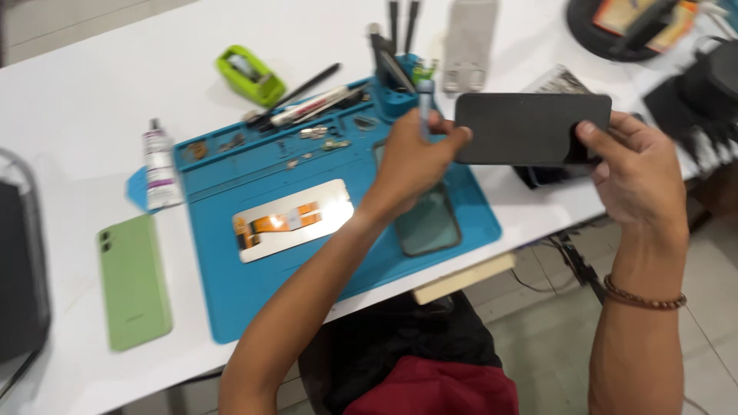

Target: The person handles a green smartphone, peeling off a protective film from its back. They then pick up a tube of adhesive and a screen assembly, placing them on the mat. The person uses a plastic pry tool to open a blue smartphone, separating the screen from the chassis and exposing the internal components.

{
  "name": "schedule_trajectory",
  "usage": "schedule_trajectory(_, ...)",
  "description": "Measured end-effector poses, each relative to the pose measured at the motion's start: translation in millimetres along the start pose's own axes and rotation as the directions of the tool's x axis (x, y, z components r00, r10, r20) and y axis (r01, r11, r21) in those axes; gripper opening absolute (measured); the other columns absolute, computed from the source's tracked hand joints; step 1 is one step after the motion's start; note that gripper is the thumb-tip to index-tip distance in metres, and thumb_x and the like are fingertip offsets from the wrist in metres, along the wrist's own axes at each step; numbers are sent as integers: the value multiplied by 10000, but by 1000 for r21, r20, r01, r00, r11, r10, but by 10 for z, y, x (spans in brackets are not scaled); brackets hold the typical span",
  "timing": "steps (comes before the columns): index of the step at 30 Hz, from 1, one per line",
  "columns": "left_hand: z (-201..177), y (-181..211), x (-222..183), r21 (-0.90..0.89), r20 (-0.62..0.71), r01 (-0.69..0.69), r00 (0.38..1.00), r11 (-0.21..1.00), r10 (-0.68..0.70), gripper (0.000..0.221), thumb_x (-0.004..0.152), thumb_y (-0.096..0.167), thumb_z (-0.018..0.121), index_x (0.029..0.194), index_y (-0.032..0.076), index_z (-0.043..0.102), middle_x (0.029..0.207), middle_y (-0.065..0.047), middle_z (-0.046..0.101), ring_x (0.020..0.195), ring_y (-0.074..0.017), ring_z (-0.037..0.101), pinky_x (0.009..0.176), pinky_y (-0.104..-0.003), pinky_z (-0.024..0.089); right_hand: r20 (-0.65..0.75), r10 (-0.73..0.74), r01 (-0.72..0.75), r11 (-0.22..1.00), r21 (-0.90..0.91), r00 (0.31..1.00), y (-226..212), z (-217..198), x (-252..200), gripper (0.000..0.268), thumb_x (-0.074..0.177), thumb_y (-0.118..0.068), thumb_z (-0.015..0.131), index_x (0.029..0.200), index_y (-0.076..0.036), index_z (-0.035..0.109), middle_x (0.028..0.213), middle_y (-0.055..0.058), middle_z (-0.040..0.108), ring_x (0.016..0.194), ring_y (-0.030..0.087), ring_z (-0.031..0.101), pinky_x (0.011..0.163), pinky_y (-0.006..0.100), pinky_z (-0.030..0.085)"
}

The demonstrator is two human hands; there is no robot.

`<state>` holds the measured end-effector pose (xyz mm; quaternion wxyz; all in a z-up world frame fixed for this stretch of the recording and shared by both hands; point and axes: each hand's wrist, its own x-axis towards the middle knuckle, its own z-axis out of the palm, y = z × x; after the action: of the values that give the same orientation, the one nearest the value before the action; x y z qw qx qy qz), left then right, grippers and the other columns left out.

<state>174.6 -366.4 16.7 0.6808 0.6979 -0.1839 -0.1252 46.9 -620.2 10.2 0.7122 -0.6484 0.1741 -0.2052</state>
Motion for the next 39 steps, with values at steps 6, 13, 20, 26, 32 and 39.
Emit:
schedule_trajectory(6, -1181, 292, -553, -454, -240, -2, 963, 891, -120, 399, 923, 206, 824, 927, 150, 429, 769, 26, 511, 541, -31, 335, 395, -224, 258, 471, 107, -204, 965, 162, 876, 52, 1178, 3, 675, 949, -122, 741, 1461, 82, 351, 976, 135, 679, 824, 171, 671, 698, 279, 569)
schedule_trajectory(13, -1853, 205, -1232, -455, -473, -112, 871, 883, -133, 274, 929, 196, 765, 946, 101, 509, 737, 11, 579, 534, -38, 522, 398, -200, 365, 710, 256, -17, 946, -325, 656, 0, 2456, -361, 713, 803, -350, 821, 1360, 27, 584, 1108, 240, 735, 1062, 273, 717, 904, 402, 568)
schedule_trajectory(20, -2583, 109, -1491, -304, -637, -96, 760, 948, -127, 317, 922, 171, 732, 887, 155, 418, 736, 32, 567, 597, -38, 617, 348, -198, 302, 978, 41, 817, 543, -195, 206, 37, 3047, -365, 1056, 606, -499, 927, 1423, -6, 476, 1316, 233, 593, 1233, 392, 558, 1002, 487, 469)
schedule_trajectory(26, -2841, 68, -1482, -337, -623, -142, 775, 931, -107, 291, 983, 162, 707, 889, 156, 432, 791, 0, 610, 639, -49, 583, 485, -181, 461, 927, 268, 836, 416, -359, 264, 55, 3247, -428, 1067, 606, -458, 906, 1507, -92, 466, 1277, 201, 609, 1217, 356, 579, 1014, 454, 500)
schedule_trajectory(32, -2959, 149, -1535, -400, -624, -233, 778, 887, -77, 279, 984, 143, 683, 864, 155, 431, 799, -34, 640, 660, -73, 646, 540, -209, 557, 920, 288, 832, 413, -371, 268, 25, 3385, -432, 759, 664, -384, 868, 1276, -19, 606, 1141, 190, 667, 1060, 304, 658, 917, 394, 571)
schedule_trajectory(39, -2970, 296, -1643, -393, -622, -184, 775, 901, -113, 269, 968, 139, 683, 861, 154, 437, 783, -41, 646, 649, -79, 679, 552, -203, 595, 818, 376, 353, 765, -539, 435, 19, 3747, -86, 388, 823, -245, 768, 1133, -29, 679, 1087, 162, 753, 953, 258, 731, 819, 373, 581)
